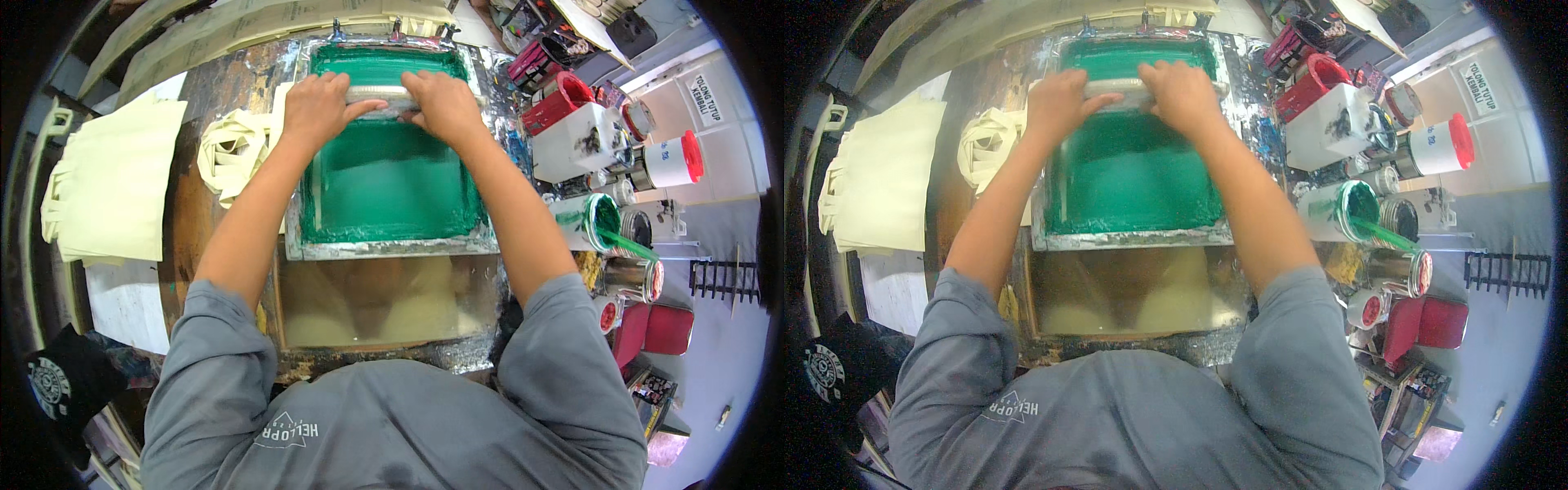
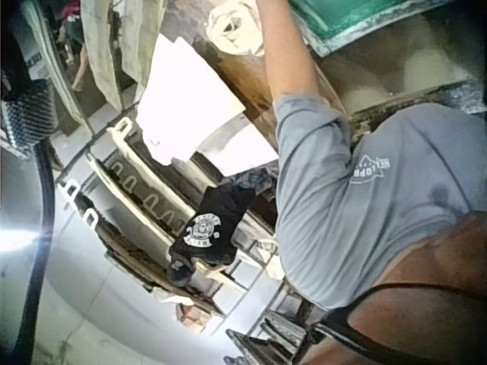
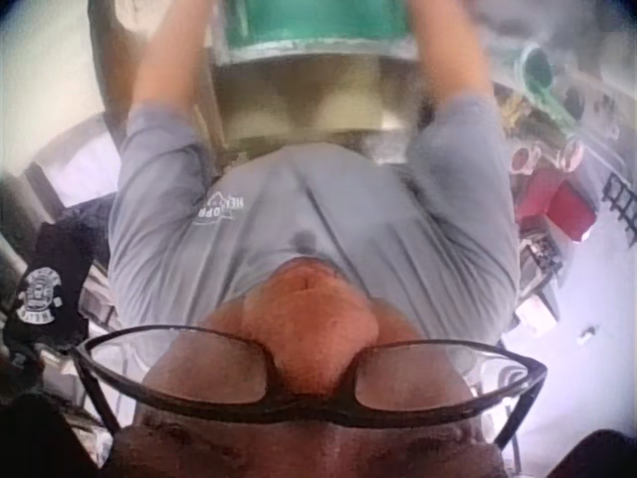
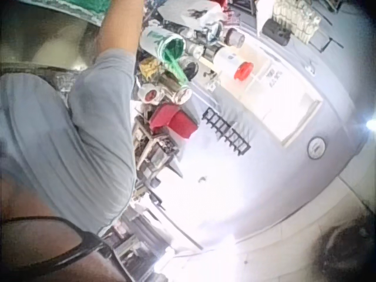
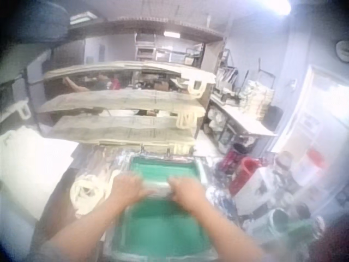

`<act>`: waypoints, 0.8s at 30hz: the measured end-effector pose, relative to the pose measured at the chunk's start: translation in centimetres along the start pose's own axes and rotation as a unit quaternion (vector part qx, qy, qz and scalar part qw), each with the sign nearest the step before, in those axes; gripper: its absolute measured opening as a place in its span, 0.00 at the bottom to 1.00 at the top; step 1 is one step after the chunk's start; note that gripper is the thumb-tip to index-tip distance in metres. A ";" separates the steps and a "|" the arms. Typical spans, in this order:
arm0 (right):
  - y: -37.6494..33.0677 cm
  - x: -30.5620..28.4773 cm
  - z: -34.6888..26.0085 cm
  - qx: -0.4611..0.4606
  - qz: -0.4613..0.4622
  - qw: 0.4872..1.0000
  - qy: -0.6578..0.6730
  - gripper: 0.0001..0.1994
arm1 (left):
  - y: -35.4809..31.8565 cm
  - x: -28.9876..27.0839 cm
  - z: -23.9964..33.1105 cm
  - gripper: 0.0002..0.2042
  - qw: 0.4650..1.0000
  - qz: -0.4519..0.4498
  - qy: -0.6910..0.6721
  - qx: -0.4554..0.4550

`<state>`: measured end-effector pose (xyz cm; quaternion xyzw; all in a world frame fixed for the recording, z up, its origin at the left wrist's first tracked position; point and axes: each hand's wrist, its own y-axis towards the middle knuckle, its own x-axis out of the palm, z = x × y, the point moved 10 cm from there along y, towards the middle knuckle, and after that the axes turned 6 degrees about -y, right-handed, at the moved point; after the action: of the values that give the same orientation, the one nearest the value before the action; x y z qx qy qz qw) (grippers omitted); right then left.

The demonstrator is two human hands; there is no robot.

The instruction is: The person performs a series of screen prints onto tote bags by placing a bag on the workstation, lowering the screen, applying ink with a squeegee, and then setting the printed bag aside.

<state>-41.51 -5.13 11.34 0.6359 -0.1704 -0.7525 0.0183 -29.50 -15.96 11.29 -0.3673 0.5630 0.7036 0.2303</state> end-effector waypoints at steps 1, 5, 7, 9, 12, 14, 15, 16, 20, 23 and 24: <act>-1.0 -0.2 -0.6 0.009 -0.013 1.000 -0.009 0.25 | -1.1 -1.0 0.8 0.35 1.000 0.020 -0.001 0.011; -6.9 -2.9 -4.3 0.007 0.001 1.000 0.022 0.23 | -6.2 -4.4 4.2 0.33 0.999 -0.025 -0.028 -0.004; -10.6 -3.9 -6.4 0.010 -0.021 0.999 0.031 0.25 | -8.9 -7.4 6.5 0.33 0.998 -0.019 -0.053 -0.004; -12.7 -5.6 -8.2 0.012 -0.015 0.999 0.037 0.26 | -10.4 -8.6 8.1 0.32 0.994 -0.092 -0.055 -0.025; -12.8 -6.0 -8.8 0.032 -0.096 0.994 0.043 0.25 | -9.0 -11.7 9.6 0.31 0.996 -0.053 -0.068 -0.023; -12.0 -7.6 -9.0 0.009 -0.055 0.997 0.055 0.25 | -9.3 -10.3 8.3 0.33 0.979 -0.159 -0.084 -0.098; -11.8 -7.7 -8.5 0.019 -0.052 0.997 0.044 0.25 | -9.3 -11.5 8.3 0.36 0.986 -0.104 -0.108 -0.074; -12.1 -7.5 -8.6 0.011 -0.055 0.998 0.031 0.25 | -10.0 -12.7 8.2 0.39 0.988 -0.050 -0.135 -0.048; -16.6 -7.2 -9.6 0.037 0.000 0.998 0.053 0.24 | -19.8 -12.9 2.8 0.50 0.970 -0.063 -0.114 -0.206; -19.7 -8.1 -11.8 0.051 0.042 0.997 0.042 0.21 | -24.1 -11.3 1.6 0.42 0.958 -0.130 -0.120 -0.225; -19.9 -8.7 -11.9 0.069 0.038 0.996 0.033 0.20 | -24.6 -11.5 1.4 0.40 0.953 -0.128 -0.122 -0.245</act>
<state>-24.64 12.90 12.45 0.6534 -0.2455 -0.7160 0.0082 -4.52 -7.15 4.99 -0.3926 0.2888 0.8242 0.2882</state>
